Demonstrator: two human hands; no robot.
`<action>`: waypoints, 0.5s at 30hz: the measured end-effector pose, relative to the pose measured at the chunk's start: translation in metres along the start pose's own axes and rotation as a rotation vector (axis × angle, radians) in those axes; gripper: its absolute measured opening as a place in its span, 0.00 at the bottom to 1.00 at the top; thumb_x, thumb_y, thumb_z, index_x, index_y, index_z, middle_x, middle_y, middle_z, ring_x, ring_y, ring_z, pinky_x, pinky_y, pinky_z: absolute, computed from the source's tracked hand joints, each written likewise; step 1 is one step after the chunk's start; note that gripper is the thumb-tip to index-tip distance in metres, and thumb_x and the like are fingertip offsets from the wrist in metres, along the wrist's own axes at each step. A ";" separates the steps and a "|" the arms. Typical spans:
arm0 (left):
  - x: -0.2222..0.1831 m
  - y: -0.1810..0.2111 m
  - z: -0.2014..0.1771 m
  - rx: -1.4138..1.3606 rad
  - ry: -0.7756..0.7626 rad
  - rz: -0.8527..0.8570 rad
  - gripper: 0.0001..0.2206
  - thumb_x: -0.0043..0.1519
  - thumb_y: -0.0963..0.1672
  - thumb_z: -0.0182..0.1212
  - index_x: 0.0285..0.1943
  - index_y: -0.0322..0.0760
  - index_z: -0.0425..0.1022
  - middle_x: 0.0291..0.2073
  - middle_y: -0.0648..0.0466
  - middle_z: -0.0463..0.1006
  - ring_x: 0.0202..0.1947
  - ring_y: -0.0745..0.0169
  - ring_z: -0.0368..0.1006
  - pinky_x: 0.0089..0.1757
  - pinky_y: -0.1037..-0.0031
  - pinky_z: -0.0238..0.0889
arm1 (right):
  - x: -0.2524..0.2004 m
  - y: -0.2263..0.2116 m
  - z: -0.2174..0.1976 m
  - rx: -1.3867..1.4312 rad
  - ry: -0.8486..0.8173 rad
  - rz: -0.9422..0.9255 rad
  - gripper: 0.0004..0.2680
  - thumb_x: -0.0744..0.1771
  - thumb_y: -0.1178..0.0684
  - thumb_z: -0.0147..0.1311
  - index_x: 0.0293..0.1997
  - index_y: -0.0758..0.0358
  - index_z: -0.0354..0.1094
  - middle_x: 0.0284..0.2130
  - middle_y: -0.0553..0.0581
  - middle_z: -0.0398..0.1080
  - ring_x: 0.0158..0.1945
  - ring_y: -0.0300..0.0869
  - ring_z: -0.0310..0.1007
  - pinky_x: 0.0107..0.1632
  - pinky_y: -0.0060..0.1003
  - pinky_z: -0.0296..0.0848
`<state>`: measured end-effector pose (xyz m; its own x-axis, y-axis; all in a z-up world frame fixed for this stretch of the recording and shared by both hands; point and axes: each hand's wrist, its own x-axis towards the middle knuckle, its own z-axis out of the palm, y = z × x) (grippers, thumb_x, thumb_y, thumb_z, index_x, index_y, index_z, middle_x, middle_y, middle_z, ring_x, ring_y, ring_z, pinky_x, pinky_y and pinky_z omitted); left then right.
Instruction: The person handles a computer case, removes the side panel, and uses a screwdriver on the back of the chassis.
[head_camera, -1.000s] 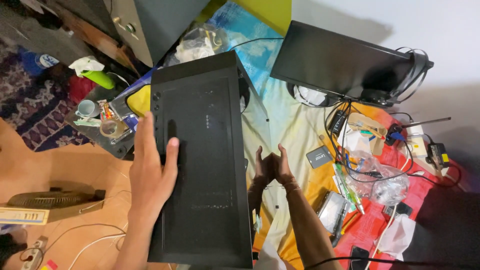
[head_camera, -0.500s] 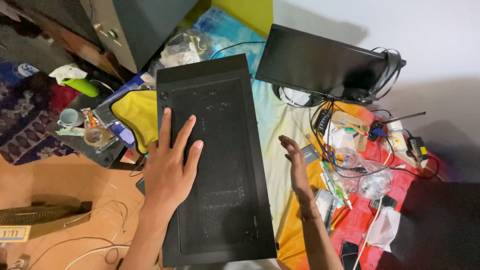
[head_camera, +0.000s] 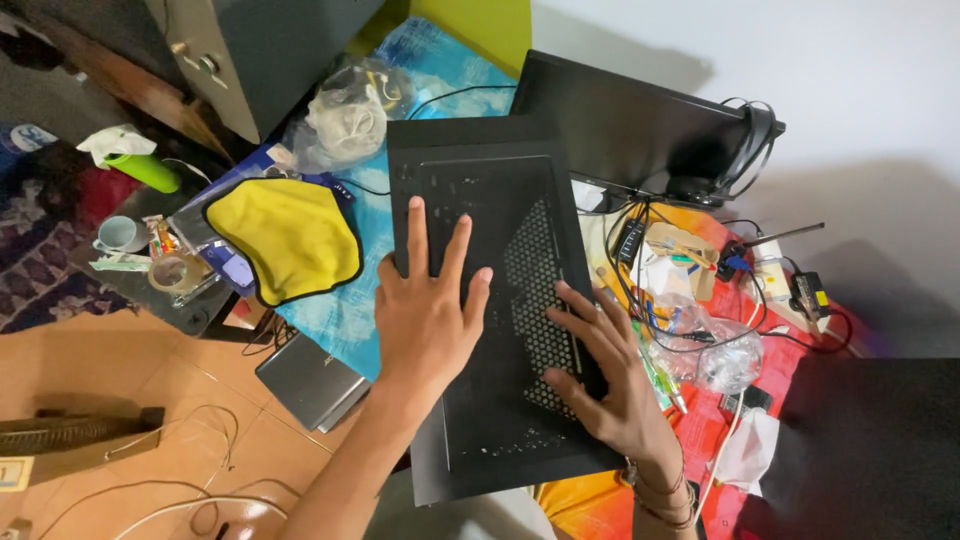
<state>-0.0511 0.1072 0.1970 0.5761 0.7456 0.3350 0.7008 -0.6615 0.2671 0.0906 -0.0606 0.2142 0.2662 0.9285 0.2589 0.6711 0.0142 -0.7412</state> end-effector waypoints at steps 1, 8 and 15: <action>-0.001 -0.002 0.000 -0.004 0.001 0.006 0.25 0.70 0.56 0.47 0.75 0.53 0.64 0.77 0.43 0.49 0.50 0.22 0.69 0.37 0.48 0.73 | 0.001 -0.002 -0.001 -0.004 0.005 0.002 0.20 0.67 0.48 0.55 0.67 0.59 0.62 0.71 0.60 0.58 0.78 0.60 0.45 0.75 0.61 0.43; 0.001 -0.008 -0.022 -0.764 -0.121 -0.211 0.32 0.65 0.55 0.53 0.76 0.44 0.54 0.79 0.41 0.35 0.78 0.37 0.37 0.65 0.47 0.44 | 0.003 -0.004 -0.005 0.002 -0.077 -0.061 0.18 0.69 0.50 0.50 0.68 0.61 0.59 0.73 0.64 0.52 0.79 0.54 0.45 0.78 0.55 0.36; 0.003 0.010 -0.024 -1.247 -0.011 -0.313 0.23 0.62 0.48 0.59 0.68 0.49 0.65 0.78 0.52 0.54 0.81 0.50 0.39 0.67 0.44 0.39 | -0.008 0.014 -0.019 0.033 -0.084 0.006 0.19 0.69 0.51 0.50 0.69 0.63 0.58 0.74 0.66 0.49 0.78 0.55 0.46 0.74 0.52 0.48</action>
<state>-0.0527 0.1011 0.2228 0.4669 0.8787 0.0995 -0.0557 -0.0831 0.9950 0.1112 -0.0748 0.2134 0.2101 0.9564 0.2028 0.6463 0.0198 -0.7628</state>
